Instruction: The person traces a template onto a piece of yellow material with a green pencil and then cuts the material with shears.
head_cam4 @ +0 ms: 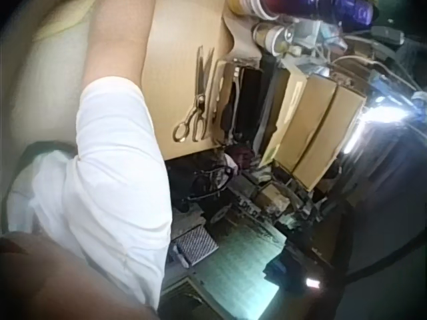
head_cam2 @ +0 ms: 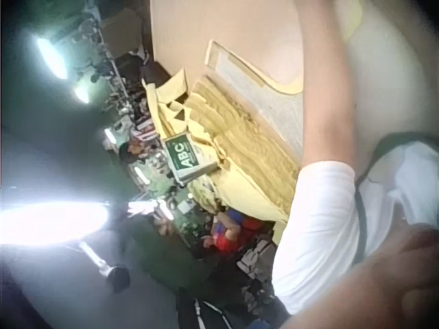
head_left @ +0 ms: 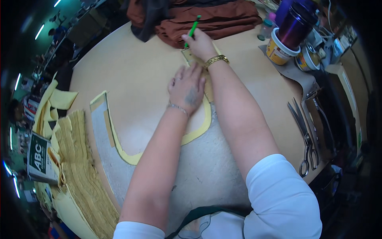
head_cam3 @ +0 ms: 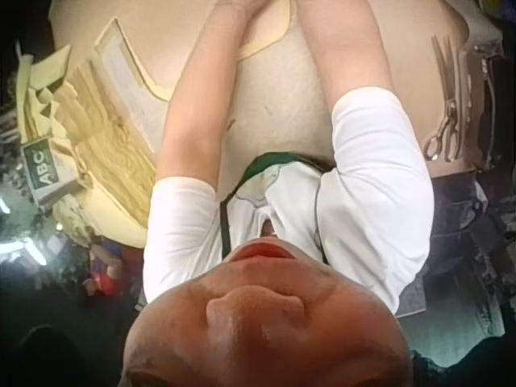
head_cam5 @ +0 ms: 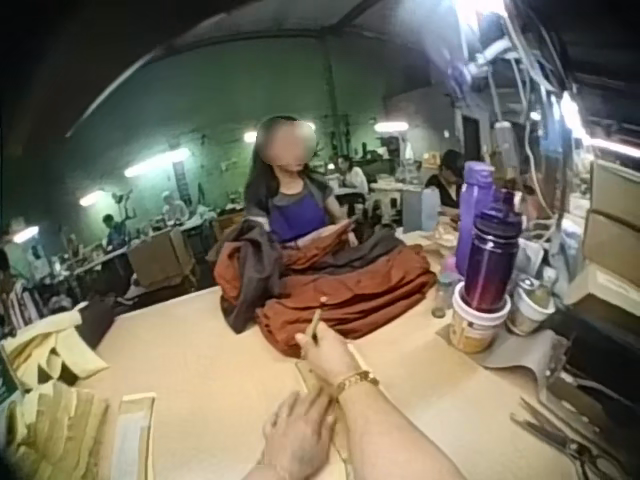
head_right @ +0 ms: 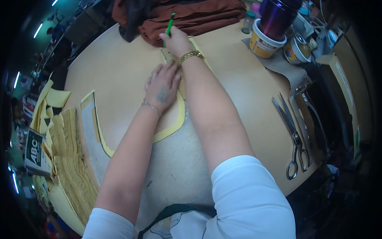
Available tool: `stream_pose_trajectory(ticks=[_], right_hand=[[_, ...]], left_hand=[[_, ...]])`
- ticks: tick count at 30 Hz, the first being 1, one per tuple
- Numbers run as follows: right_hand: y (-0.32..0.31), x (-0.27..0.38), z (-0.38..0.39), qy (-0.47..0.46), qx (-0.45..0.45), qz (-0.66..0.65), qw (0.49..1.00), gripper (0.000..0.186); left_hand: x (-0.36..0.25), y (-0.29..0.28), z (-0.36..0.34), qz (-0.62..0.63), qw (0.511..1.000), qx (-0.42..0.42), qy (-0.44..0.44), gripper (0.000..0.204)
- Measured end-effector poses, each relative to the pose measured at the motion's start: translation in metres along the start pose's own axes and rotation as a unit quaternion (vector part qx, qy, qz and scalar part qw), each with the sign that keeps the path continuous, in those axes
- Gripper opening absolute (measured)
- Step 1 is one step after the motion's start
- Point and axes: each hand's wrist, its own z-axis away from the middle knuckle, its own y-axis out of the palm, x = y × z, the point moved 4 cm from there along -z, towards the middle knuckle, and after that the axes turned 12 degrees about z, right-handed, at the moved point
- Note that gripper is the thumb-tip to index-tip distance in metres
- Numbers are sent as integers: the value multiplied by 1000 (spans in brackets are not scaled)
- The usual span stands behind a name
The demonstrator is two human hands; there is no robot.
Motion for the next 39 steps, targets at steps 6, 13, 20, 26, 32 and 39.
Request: stream_pose_trajectory(ticks=[6,13,20,26,32,39], right_hand=[[-33,-13,-4,-8,-79,179,981,27],[-10,-5,-6,-30,-4,153,988,29],[-53,-24,2,56,-138,193,970,26],[-71,-72,-6,137,-217,-56,965,25],[-62,-54,7,-4,-141,-8,990,23],[-92,-34,80,-33,-75,166,983,20]], left_hand=[[-2,19,-23,-136,989,44,-36,51],[-4,18,-26,-156,982,81,-63,54],[-4,17,-23,-139,985,78,-68,63],[-15,15,-25,-131,986,85,-61,67],[-5,13,-22,-155,985,55,-53,69],[-8,16,-23,-154,984,71,-54,81]])
